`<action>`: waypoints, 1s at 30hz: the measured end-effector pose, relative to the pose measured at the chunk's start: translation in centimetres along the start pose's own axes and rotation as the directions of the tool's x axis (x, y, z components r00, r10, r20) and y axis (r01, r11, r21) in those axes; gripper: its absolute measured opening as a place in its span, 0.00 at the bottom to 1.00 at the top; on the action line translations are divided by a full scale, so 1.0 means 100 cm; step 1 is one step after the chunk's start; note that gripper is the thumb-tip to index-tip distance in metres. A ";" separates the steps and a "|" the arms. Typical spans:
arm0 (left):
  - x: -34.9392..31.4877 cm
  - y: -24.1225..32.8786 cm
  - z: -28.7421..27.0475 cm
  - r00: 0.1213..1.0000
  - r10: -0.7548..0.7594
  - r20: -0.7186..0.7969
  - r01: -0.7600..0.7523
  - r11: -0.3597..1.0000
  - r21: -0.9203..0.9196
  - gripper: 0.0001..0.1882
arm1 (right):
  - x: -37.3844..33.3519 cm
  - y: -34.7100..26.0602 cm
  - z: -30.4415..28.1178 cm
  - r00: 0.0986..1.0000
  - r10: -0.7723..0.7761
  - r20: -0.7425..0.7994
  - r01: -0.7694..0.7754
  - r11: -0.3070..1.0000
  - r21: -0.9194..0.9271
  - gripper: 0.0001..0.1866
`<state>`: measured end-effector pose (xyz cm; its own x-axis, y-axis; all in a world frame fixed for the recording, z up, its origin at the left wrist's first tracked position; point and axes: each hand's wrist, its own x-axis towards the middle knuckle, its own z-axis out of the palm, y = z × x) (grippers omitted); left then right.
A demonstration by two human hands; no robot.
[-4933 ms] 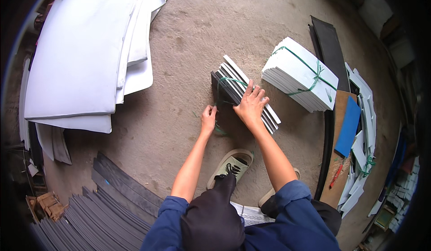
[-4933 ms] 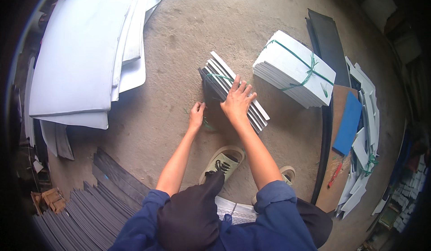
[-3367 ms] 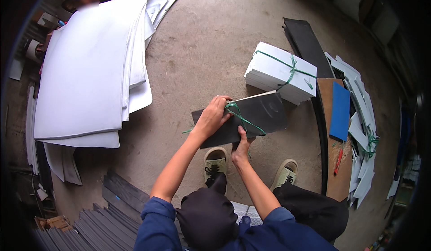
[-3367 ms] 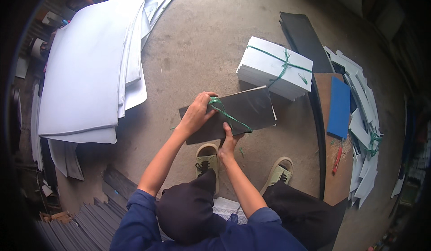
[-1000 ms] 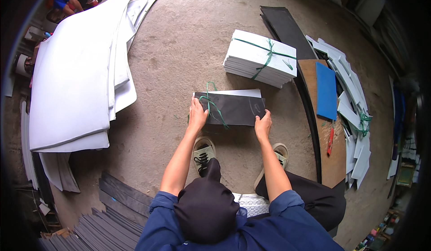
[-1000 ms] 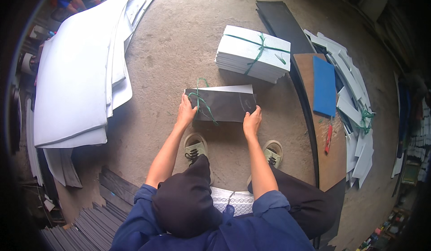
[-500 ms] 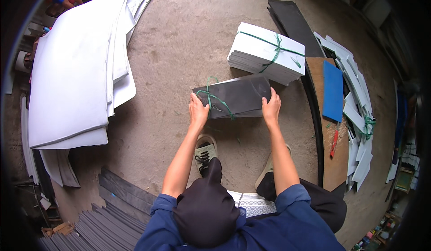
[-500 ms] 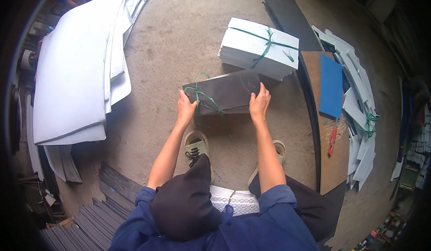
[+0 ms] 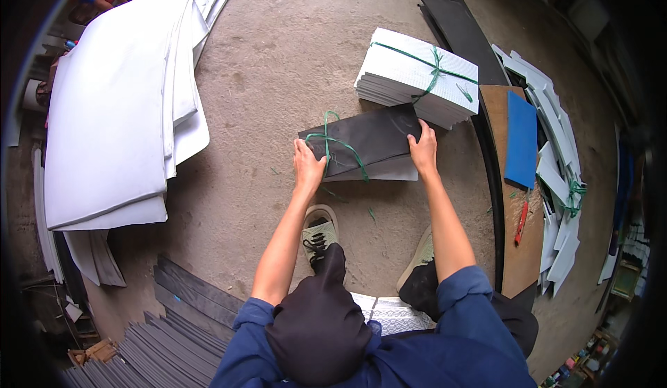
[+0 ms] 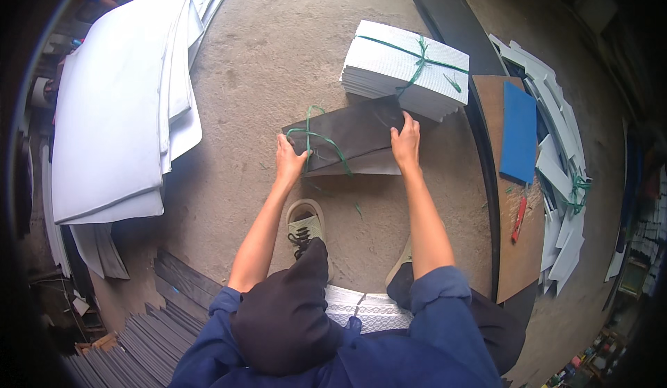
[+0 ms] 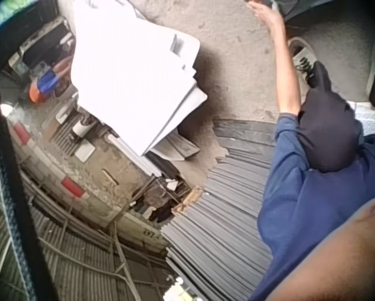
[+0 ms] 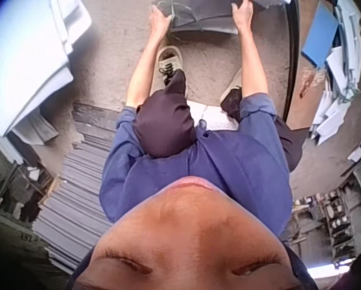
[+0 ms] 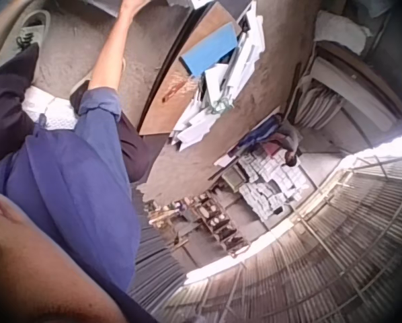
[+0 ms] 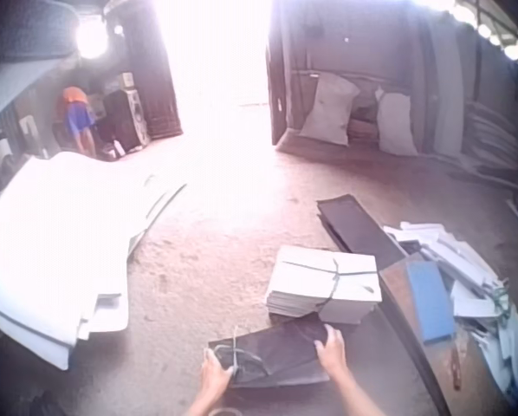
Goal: The person sits on the floor and ties stacks of white and black rectangular boards with green plastic strapping. They wrap the strapping around each stack, tie knots, and trim excess strapping with a utility knife. The finished bundles are placed on the floor.
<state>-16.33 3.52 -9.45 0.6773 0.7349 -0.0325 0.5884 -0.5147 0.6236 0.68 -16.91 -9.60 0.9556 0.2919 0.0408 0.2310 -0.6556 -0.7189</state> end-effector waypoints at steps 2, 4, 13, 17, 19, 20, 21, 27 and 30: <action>0.000 0.002 -0.005 1.000 0.000 0.021 0.000 1.000 -0.029 0.31 | -0.014 -0.010 -0.007 0.999 0.029 -0.033 -0.029 1.000 0.009 0.26; 0.001 0.005 -0.011 0.998 -0.005 0.064 0.007 0.999 -0.041 0.30 | -0.030 -0.020 -0.015 0.997 0.047 -0.056 -0.046 0.999 0.012 0.26; -0.003 0.005 -0.017 0.993 0.073 0.089 -0.074 0.997 0.008 0.30 | -0.078 -0.004 -0.004 0.978 0.193 -0.080 -0.191 0.981 0.032 0.27; -0.001 0.007 -0.021 0.975 -0.014 0.221 0.016 1.000 -0.006 0.33 | -0.081 -0.001 0.000 0.952 0.302 -0.057 -0.302 0.953 0.015 0.27; 0.000 0.002 -0.020 0.970 -0.019 0.243 0.026 0.999 -0.027 0.33 | -0.080 -0.005 0.001 0.936 0.352 -0.022 -0.351 0.935 0.044 0.27; 0.000 -0.001 -0.019 0.973 -0.009 0.232 0.012 1.000 -0.015 0.33 | -0.078 -0.006 -0.002 0.938 0.346 0.000 -0.345 0.936 0.068 0.28; 0.000 -0.003 -0.017 0.975 0.002 0.222 -0.002 1.000 -0.002 0.33 | -0.075 -0.008 -0.004 0.940 0.340 0.021 -0.340 0.936 0.092 0.28; -0.003 0.000 -0.010 0.967 -0.026 0.255 0.015 0.999 0.045 0.36 | -0.062 -0.003 -0.009 0.951 0.302 0.059 -0.306 0.951 0.056 0.31; -0.004 0.007 -0.009 0.977 -0.020 0.214 -0.012 0.989 0.145 0.37 | -0.065 -0.002 -0.008 0.966 0.259 -0.015 -0.256 0.940 -0.225 0.32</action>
<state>-16.57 3.31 -8.31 0.7446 0.6332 -0.2112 0.6380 -0.5820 0.5043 -5.46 -19.23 -9.21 0.9855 0.1013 -0.1364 0.0137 -0.8475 -0.5306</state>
